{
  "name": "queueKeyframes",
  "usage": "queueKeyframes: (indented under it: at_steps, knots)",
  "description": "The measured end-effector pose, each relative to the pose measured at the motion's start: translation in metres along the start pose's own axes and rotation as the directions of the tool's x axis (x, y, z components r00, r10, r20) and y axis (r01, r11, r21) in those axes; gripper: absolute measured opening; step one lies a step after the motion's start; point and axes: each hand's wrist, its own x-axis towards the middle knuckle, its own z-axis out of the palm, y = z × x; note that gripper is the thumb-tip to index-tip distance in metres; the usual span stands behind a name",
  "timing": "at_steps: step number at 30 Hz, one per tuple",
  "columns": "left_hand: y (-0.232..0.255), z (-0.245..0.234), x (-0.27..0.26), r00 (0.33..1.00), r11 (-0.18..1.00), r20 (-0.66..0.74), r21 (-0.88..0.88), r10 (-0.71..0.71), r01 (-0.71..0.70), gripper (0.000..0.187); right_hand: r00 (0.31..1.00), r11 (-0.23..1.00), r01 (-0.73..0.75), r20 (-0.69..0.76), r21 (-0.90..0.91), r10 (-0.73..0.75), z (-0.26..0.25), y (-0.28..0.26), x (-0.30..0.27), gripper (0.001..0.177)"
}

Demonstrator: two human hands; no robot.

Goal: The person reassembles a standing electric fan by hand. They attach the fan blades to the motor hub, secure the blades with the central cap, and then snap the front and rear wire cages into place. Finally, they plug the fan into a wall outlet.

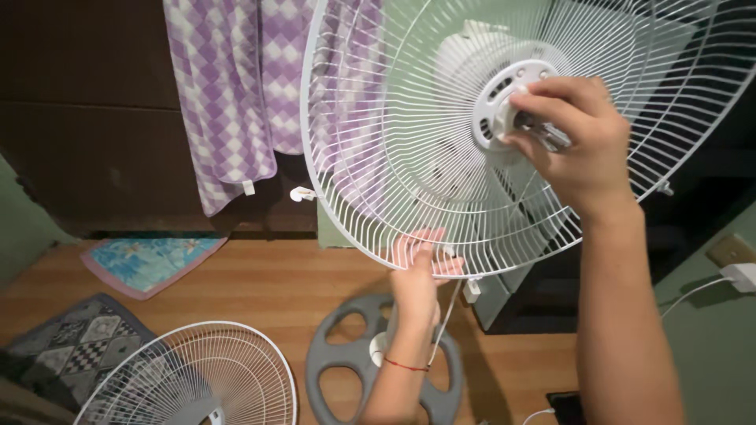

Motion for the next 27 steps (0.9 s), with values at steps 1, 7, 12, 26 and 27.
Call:
queueKeyframes:
  at_steps: [1, 7, 12, 26, 27]
  knots:
    - [0.0, 0.0, 0.0, 1.0, 1.0, 0.001, 0.002, -0.004, 0.004, 0.021, 0.999, 1.0, 0.026, -0.023, -0.018, -0.026, 0.001, 0.001, -0.001, 0.049]
    - [0.001, 0.0, -0.001, 1.0, 1.0, 0.009, 0.029, 0.005, -0.005, 0.02, 0.951, 0.98, -0.167, -0.279, -0.108, 0.131, 0.041, 0.012, -0.012, 0.035]
    - [-0.015, 0.009, -0.004, 0.993, 0.993, -0.011, 0.007, 0.115, -0.115, 0.022, 0.572, 0.749, -0.607, -0.509, 0.266, 0.644, 0.086, 0.018, -0.012, 0.048]
    - [-0.027, -0.007, 0.008, 1.0, 0.999, -0.026, -0.043, -0.015, 0.014, 0.025, 0.987, 0.98, -0.066, -0.154, -0.189, 0.037, 0.022, -0.011, -0.023, 0.067]
    - [-0.027, -0.01, 0.006, 1.0, 0.999, -0.02, -0.034, -0.019, 0.018, 0.024, 0.988, 0.979, -0.01, -0.156, -0.202, -0.022, 0.025, -0.008, -0.025, 0.062]
